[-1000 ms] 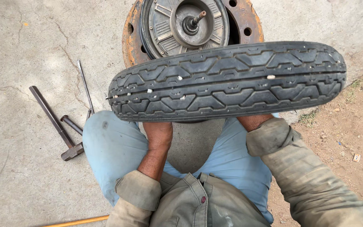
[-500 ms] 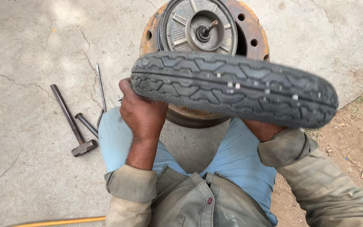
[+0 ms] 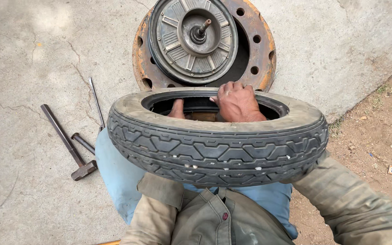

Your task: The person removes a motorcycle tire from a wheel rim using tire levers and a hammer. They then inspect the tire and the inner tube, checking for damage or leaks, and manipulate the tire to ensure the tube is properly seated inside.

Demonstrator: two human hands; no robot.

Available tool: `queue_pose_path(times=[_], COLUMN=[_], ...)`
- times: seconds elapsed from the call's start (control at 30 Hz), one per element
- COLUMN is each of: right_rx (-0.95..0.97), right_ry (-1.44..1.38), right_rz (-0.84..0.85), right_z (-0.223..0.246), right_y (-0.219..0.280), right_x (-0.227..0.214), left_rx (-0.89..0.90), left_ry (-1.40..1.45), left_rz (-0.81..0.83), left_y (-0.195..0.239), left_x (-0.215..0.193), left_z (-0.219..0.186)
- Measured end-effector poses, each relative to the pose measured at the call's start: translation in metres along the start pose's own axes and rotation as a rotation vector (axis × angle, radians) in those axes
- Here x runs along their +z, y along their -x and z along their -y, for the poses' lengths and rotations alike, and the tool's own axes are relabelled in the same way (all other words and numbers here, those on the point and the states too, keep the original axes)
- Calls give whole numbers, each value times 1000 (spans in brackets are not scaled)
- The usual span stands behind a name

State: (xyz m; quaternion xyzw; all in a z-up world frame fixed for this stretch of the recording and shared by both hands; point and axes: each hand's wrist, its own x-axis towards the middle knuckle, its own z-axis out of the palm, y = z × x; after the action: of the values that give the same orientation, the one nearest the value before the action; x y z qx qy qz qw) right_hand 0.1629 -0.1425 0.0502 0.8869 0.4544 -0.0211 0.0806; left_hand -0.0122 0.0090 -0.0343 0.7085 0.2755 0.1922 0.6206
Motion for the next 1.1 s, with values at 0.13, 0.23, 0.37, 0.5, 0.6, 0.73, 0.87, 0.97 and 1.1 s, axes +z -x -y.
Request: queue_pose_path(times=[0.13, 0.23, 0.37, 0.5, 0.6, 0.73, 0.87, 0.97, 1.1], right_rx=[-38, -51, -67, -75, -79, -91, -99, -114, -152], right_ry=[-160, -198, -223, -237, -246, -255, -259, -269, -270], right_rz=[83, 174, 200, 197, 198, 198, 182, 171, 113], right_z=[-15, -28, -41, -46, -45, -42, -47, -46, -54], right_y=[-1, -22, -23, -19, -15, -13, -19, -20, -37], right_x=[-21, -29, -27, -27, -26, -26, -24, -22, -21], left_rx=[0, 52, 88, 79, 62, 194, 210, 24, -138], left_ry=[-34, -89, -171, -128, -189, -302, -502, -437, -231], left_rz=[39, 27, 53, 79, 95, 84, 29, -37, -213], left_y=[16, 11, 23, 31, 32, 35, 28, 17, -2], left_x=[8, 20, 14, 11, 10, 8, 10, 20, 33], left_z=[22, 41, 65, 71, 68, 65, 58, 33, -23])
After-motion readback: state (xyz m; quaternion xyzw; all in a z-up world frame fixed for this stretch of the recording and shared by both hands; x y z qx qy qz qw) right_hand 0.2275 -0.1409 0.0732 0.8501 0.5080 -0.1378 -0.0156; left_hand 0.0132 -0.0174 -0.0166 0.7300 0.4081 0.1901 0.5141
